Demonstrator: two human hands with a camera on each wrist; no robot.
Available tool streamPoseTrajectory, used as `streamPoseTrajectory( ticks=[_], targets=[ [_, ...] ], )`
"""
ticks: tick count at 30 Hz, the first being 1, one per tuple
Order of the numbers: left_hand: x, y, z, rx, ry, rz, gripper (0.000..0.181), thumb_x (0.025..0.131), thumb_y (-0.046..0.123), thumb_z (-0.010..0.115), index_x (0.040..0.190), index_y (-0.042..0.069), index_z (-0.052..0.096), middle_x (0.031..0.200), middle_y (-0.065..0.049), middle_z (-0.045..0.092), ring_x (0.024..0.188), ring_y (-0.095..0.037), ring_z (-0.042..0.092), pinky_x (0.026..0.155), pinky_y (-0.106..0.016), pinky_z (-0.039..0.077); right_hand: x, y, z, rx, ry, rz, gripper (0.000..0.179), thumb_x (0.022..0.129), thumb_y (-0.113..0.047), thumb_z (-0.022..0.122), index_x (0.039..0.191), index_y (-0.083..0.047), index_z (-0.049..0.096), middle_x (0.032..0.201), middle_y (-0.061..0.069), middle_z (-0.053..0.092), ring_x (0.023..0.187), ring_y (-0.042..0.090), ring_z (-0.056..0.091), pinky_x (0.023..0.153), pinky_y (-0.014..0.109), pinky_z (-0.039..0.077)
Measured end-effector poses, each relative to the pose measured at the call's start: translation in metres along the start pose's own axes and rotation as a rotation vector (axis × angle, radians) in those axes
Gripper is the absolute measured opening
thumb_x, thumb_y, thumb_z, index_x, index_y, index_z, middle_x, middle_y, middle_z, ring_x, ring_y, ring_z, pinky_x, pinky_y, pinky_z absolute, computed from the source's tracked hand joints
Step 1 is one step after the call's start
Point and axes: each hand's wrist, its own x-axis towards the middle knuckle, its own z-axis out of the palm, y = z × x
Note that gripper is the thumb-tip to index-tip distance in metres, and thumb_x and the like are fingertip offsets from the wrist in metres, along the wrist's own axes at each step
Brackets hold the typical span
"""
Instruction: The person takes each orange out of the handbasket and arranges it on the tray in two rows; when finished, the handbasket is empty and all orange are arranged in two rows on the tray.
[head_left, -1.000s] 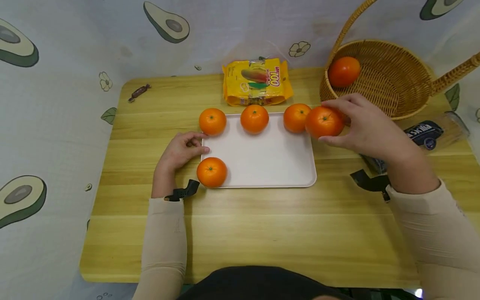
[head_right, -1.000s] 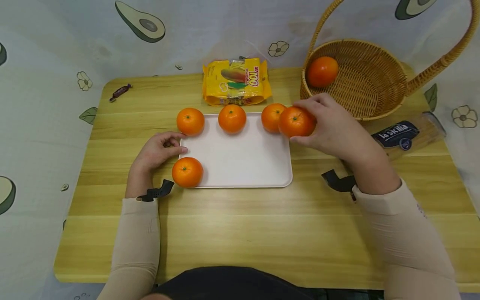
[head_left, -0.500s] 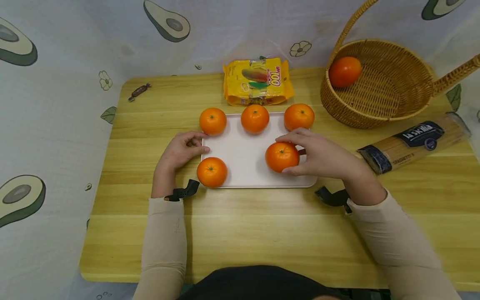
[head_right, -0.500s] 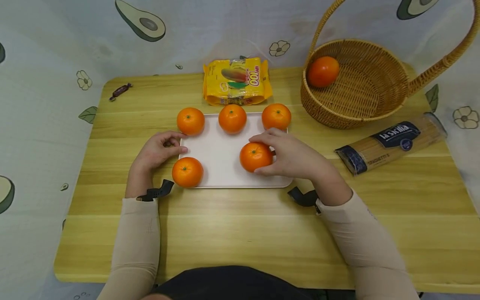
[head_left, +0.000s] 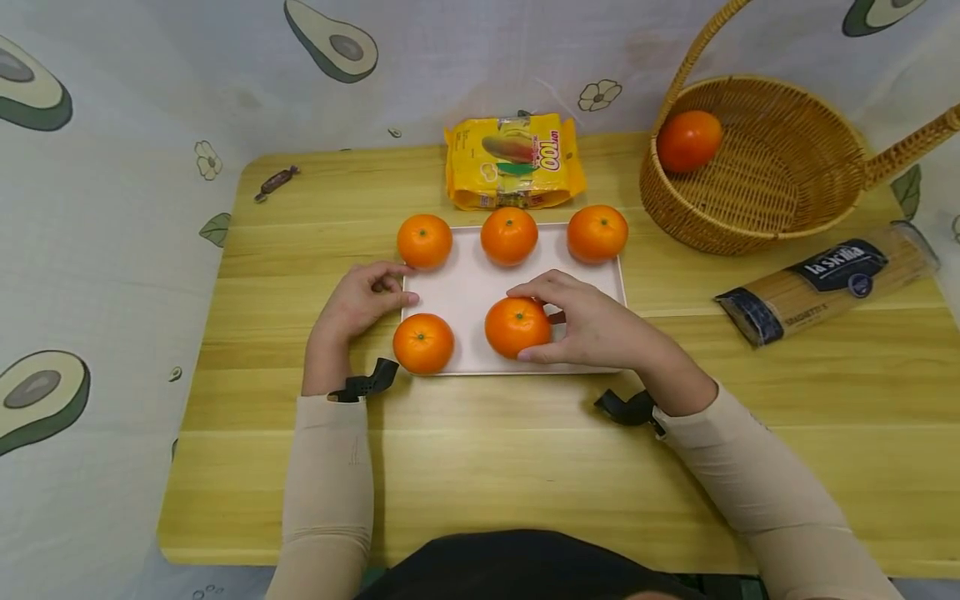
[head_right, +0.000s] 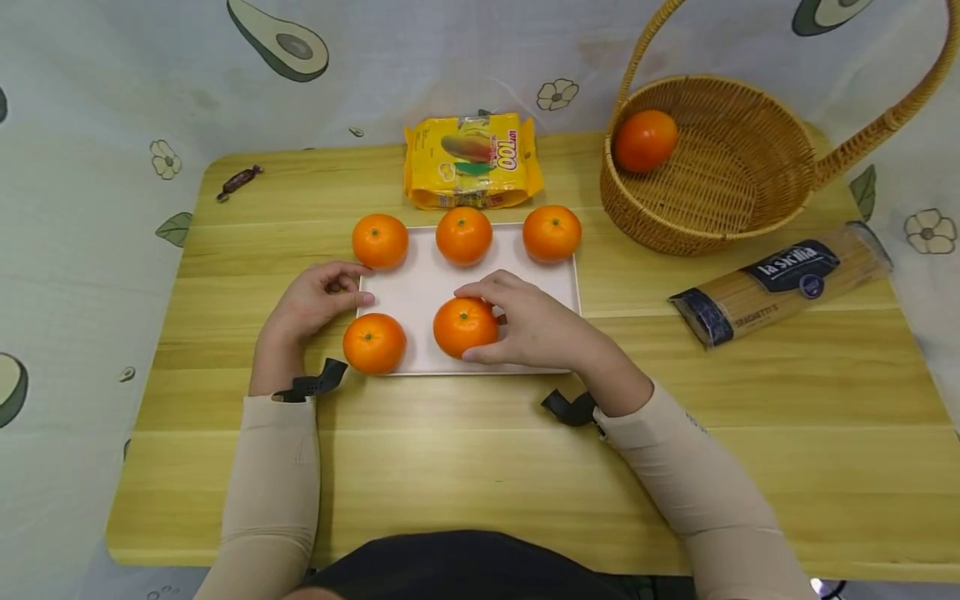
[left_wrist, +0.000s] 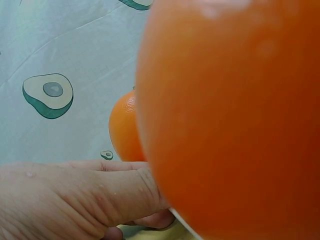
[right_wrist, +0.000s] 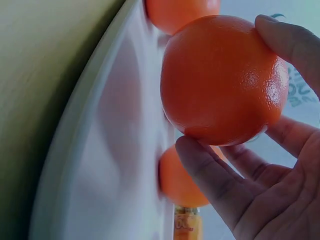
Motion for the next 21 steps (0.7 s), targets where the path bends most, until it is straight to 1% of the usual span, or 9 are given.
streamPoseTrajectory(
  ticks=[5,11,16,21],
  targets=[
    [0.001,-0.001,0.000,0.003,-0.007,-0.012,0.043,0.088,0.025,0.082,0.126,0.009,0.069,0.090,-0.007,0.065,0.083,-0.023,0.053,0.076,-0.027,0.040,0.000,0.001,0.004,-0.021,0.009,-0.008,0.069,0.079,-0.032,0.090,0.139,-0.015,0.059,0.133,0.001,0.058,0.119,0.016,0.056,0.095,0.037,0.057],
    [0.000,-0.001,-0.001,0.009,0.002,-0.017,0.043,0.089,0.025,0.082,0.126,0.009,0.069,0.090,-0.006,0.065,0.082,-0.022,0.052,0.074,-0.027,0.040,0.005,0.000,0.009,-0.041,-0.015,-0.030,0.068,0.080,-0.034,0.089,0.139,-0.016,0.060,0.133,-0.001,0.060,0.119,0.015,0.054,0.097,0.037,0.055],
    [0.001,-0.002,0.000,0.007,0.005,-0.014,0.042,0.088,0.025,0.082,0.125,0.009,0.069,0.089,-0.005,0.064,0.081,-0.022,0.052,0.074,-0.027,0.039,0.005,0.000,0.012,-0.035,-0.036,-0.009,0.069,0.079,-0.033,0.089,0.139,-0.016,0.059,0.133,0.000,0.059,0.119,0.015,0.054,0.097,0.036,0.056],
    [0.002,-0.002,0.001,-0.001,0.001,-0.018,0.042,0.088,0.025,0.082,0.125,0.009,0.070,0.088,-0.004,0.064,0.080,-0.021,0.052,0.073,-0.026,0.039,0.005,0.000,0.013,-0.042,-0.052,0.014,0.069,0.079,-0.034,0.089,0.139,-0.018,0.059,0.133,0.000,0.058,0.119,0.016,0.055,0.099,0.039,0.053]
  ],
)
